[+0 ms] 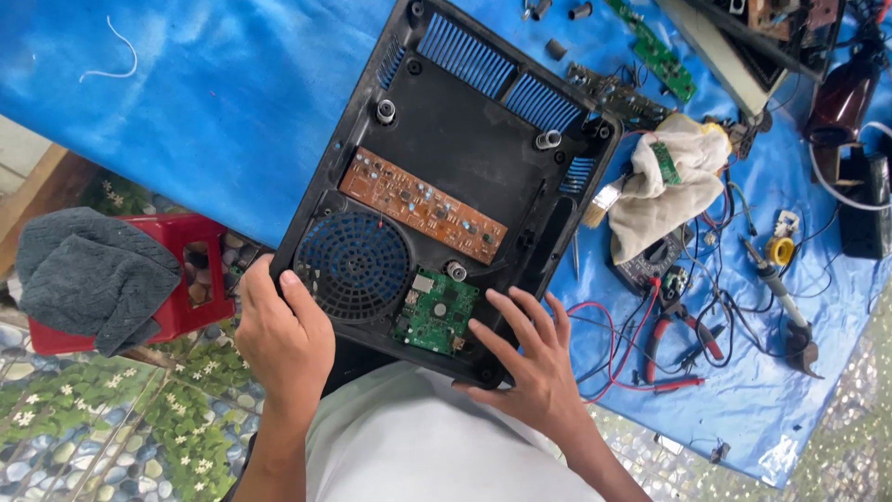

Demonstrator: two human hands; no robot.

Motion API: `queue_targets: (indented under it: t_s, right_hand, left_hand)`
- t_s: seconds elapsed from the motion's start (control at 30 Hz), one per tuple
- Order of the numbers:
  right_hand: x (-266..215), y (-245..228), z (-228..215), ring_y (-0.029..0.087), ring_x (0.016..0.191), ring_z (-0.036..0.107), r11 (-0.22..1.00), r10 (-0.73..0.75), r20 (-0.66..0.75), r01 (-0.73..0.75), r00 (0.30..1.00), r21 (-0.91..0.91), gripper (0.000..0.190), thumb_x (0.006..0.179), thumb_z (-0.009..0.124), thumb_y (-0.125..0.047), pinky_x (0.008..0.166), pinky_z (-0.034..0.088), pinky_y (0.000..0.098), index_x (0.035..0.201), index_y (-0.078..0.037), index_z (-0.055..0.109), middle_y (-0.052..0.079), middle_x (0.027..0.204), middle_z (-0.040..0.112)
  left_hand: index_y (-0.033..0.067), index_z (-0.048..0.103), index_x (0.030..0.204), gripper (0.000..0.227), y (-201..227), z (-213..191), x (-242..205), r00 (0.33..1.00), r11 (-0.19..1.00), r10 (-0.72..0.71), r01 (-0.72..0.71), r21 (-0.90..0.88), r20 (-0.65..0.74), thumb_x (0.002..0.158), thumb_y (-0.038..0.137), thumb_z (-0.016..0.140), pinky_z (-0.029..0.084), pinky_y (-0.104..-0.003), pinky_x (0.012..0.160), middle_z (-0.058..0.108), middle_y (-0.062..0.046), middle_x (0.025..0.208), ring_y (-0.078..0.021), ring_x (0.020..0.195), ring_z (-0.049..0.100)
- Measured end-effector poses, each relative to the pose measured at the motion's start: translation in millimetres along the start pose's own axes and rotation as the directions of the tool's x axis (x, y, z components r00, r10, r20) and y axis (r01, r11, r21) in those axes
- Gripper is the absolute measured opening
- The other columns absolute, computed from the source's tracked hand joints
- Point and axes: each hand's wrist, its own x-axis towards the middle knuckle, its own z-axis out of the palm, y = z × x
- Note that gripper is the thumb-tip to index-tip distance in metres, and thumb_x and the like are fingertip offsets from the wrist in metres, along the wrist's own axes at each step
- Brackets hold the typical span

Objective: Cleaning the interior of an induction cooker casing and positioning the main and auxiliary circuit boards into their slots.

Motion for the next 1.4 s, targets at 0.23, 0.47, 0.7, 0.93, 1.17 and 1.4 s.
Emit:
queue_targets:
  t_s: [0.23, 0.47, 0.7, 0.93, 1.17, 1.4]
  right_hand:
    - [1.8, 3.6, -3.1, 0.039, 0.152, 0.041, 0.996, -0.003, -0.009, 0.004, 1.000, 0.084, 0.083, 0.080, 0.080, -0.071, 0.126, 0.025, 0.0672, 0.145, -0.024, 0.056, 0.013, 0.162, 0.042]
    - [3.6, 4.6, -4.6, 0.038, 0.130, 0.061, 0.965, 0.041, -0.221, 0.018, 0.975, 0.260, 0.041, 0.084, 0.089, -0.035, 0.119, 0.042, 0.0671, 0.113, -0.013, 0.069, 0.016, 0.141, 0.059]
    - [41.9, 21.0, -20.6, 0.035, 0.114, 0.070, 0.926, 0.206, -0.278, -0.095, 0.938, 0.366, 0.030, 0.081, 0.089, -0.027, 0.111, 0.047, 0.0564, 0.107, -0.016, 0.080, 0.007, 0.121, 0.076]
    - [72.4, 31.2, -32.9, 0.028, 0.099, 0.059, 0.991, 0.135, -0.152, -0.137, 0.979, 0.003, 0.024, 0.089, 0.084, -0.020, 0.086, 0.051, 0.0449, 0.109, -0.010, 0.076, 0.005, 0.115, 0.065]
    - [76.6, 32.0, -6.6, 0.021, 0.090, 0.045, 0.966, 0.173, -0.002, -0.170, 0.985, -0.195, 0.007, 0.083, 0.083, -0.019, 0.076, 0.038, 0.0360, 0.085, -0.016, 0.078, -0.001, 0.093, 0.048]
    - [92.9, 27.6, -22.6, 0.020, 0.082, 0.047, 0.971, 0.050, 0.083, -0.029, 0.995, -0.235, 0.008, 0.086, 0.082, -0.022, 0.079, 0.038, 0.0358, 0.092, -0.017, 0.079, 0.001, 0.085, 0.055]
  left_hand:
    - [-0.0059, 0.062, 0.120, 0.026, -12.0, 4.4, 2.4, 0.995, 0.997, 0.077, -0.079, -0.026, -0.062, 0.114, 0.012, 0.045, 0.048, -0.047, 0.059, 0.070, -0.020, 0.102, -0.0414, 0.083, 0.067]
    - [-0.0061, 0.066, 0.125, 0.027, -5.3, 1.1, 19.0, 0.988, 0.994, 0.108, -0.111, -0.024, -0.113, 0.115, 0.013, 0.049, 0.047, -0.044, 0.060, 0.073, -0.019, 0.101, -0.0363, 0.078, 0.067]
    - [0.0020, 0.070, 0.118, 0.024, -2.3, 27.9, 59.5, 0.968, 0.988, 0.152, -0.145, 0.047, -0.198, 0.114, 0.011, 0.048, 0.053, -0.038, 0.054, 0.067, -0.012, 0.079, -0.0320, 0.055, 0.063]
    - [0.0046, 0.068, 0.119, 0.025, -1.3, 27.1, 58.2, 0.971, 0.990, 0.139, -0.132, 0.047, -0.196, 0.116, 0.012, 0.045, 0.050, -0.035, 0.051, 0.064, -0.009, 0.077, -0.0283, 0.051, 0.059]
    - [0.0048, 0.066, 0.123, 0.029, -2.4, 27.8, 58.6, 0.986, 0.993, 0.081, -0.068, 0.095, -0.144, 0.115, 0.019, 0.042, 0.055, -0.051, 0.055, 0.072, -0.018, 0.090, -0.0432, 0.061, 0.068]
    - [0.0039, 0.066, 0.126, 0.031, -4.6, 29.6, 58.1, 0.988, 0.995, 0.082, -0.074, 0.065, -0.128, 0.115, 0.018, 0.041, 0.056, -0.050, 0.057, 0.073, -0.019, 0.092, -0.0429, 0.064, 0.070]
